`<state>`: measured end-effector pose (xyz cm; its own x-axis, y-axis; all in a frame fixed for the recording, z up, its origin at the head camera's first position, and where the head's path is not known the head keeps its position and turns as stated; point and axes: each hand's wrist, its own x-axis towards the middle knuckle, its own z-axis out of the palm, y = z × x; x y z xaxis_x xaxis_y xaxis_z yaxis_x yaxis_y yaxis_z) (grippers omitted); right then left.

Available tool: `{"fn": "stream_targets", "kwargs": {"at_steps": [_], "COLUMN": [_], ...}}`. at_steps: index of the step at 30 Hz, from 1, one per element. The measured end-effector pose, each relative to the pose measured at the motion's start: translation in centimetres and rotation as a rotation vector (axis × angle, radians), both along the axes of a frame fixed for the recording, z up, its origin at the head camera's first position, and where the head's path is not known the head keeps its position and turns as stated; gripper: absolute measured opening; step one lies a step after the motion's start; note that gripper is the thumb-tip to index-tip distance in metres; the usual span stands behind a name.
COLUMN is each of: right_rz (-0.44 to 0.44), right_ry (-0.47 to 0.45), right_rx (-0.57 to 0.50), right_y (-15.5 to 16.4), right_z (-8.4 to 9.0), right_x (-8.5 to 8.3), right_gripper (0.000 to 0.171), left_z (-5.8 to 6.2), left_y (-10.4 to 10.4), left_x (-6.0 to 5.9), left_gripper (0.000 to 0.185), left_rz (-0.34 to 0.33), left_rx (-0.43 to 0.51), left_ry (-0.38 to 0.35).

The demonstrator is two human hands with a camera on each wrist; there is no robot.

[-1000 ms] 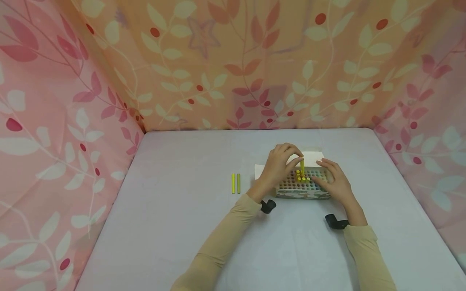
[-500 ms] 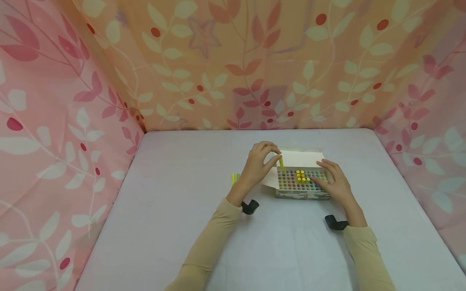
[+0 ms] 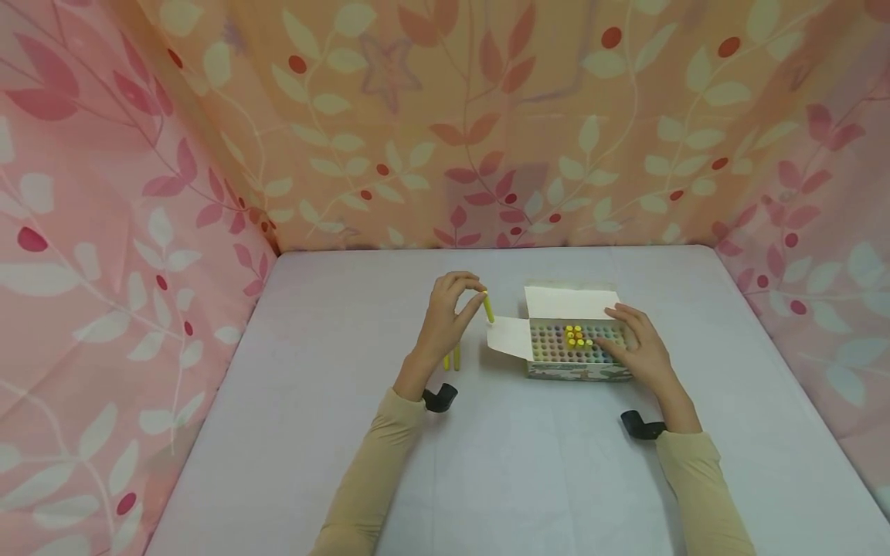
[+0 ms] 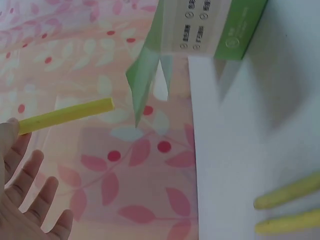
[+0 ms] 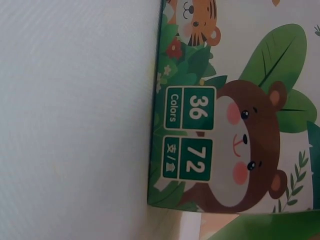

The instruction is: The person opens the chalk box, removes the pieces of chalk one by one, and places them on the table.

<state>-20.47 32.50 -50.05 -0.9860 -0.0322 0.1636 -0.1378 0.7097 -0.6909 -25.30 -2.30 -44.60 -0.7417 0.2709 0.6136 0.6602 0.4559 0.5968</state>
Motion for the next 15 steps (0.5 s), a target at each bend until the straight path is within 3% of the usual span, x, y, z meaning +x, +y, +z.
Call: {"fn": "stream_targets", "kwargs": {"at_steps": [6, 15], "right_rz": [0.01, 0.008], "right_ry": [0.01, 0.023], "right_rx": [0.002, 0.003], "right_y": [0.0, 0.1], "right_z": [-0.1, -0.4], "right_x": [-0.1, -0.1], "right_gripper": [0.061, 0.061], "left_z": [-0.8, -2.0], "left_y": [-2.2, -4.8], "left_x": [0.3, 0.5], "left_gripper": [0.018, 0.019], "left_rz": [0.023, 0.089], "left_rx": [-0.004, -0.057], "left_ry": [-0.031, -0.15]}}
